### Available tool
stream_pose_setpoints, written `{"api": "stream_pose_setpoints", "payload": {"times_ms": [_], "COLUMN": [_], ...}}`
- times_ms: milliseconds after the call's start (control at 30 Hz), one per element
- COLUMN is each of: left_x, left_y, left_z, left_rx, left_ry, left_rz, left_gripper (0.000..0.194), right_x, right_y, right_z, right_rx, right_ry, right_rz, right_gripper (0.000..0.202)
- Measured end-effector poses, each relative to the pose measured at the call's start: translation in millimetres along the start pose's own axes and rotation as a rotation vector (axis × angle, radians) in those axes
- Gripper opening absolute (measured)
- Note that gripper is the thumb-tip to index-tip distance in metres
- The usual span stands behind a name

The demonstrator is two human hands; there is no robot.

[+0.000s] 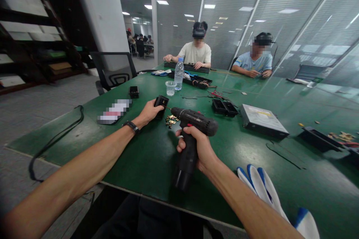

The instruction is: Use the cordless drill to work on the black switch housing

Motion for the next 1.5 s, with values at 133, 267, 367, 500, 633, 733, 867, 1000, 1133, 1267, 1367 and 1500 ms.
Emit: {"api": "stream_pose_setpoints", "payload": {"times_ms": [133, 267, 367, 500, 633, 733, 867, 1000, 1133, 1267, 1367, 1500], "left_x": [0.1, -0.1, 0.1, -0.6, -1.2, -0.8, -0.9, -1.5, -1.6, -1.0, -1.0, -1.4], "left_y": [-0.6, 0.5, 0.9, 0.2, 0.5, 1.5, 2.8, 3.1, 4.3, 4.8, 4.3, 3.9], "left_z": [-0.3, 0.4, 0.8, 0.1, -0.3, 0.4, 1.3, 1.4, 1.7, 1.7, 1.7, 1.9], "left_rx": [-0.001, 0.007, 0.012, 0.01, 0.009, 0.009, -0.006, -0.006, -0.003, -0.005, -0.001, 0.006], "left_ry": [0.003, -0.002, 0.007, 0.007, 0.002, 0.008, 0.007, 0.007, 0.011, 0.02, 0.017, 0.012], "left_rz": [0.007, 0.016, 0.024, 0.036, 0.048, 0.047, 0.05, 0.054, 0.048, 0.037, 0.041, 0.051], "left_gripper": [0.029, 0.031, 0.031, 0.03, 0.029, 0.03, 0.032, 0.031, 0.034, 0.035, 0.033, 0.031], "right_x": [-0.3, 0.9, 0.4, -2.5, -0.2, 1.8, 4.0, 3.5, 0.3, -1.1, -1.7, -1.4], "right_y": [0.5, -0.7, -4.3, -7.2, -2.2, 1.5, 1.0, -0.9, -1.5, -3.4, -4.8, -4.3], "right_z": [-0.9, -1.0, -0.4, 0.5, -0.1, -1.6, -2.2, -1.1, 0.4, 1.5, 1.7, 1.4], "right_rx": [0.02, -0.004, -0.014, -0.016, -0.027, -0.026, -0.027, -0.031, -0.022, -0.021, -0.018, -0.018], "right_ry": [-0.024, 0.001, 0.032, 0.026, 0.005, -0.027, -0.019, -0.001, -0.014, 0.01, 0.02, 0.012], "right_rz": [-0.007, -0.056, -0.087, -0.077, -0.042, -0.013, -0.044, -0.053, -0.017, -0.033, -0.056, -0.061], "right_gripper": [0.014, 0.015, 0.016, 0.014, 0.014, 0.012, 0.014, 0.017, 0.015, 0.017, 0.019, 0.02]}}
Point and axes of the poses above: each hand's wrist, its own z-axis towards the middle knuckle, its own x-axis out of the palm, y = z × x, the point moved 7 cm from there along z, towards the middle knuckle, and after that the axes turned 8 degrees about -z, right-handed, at the moved point
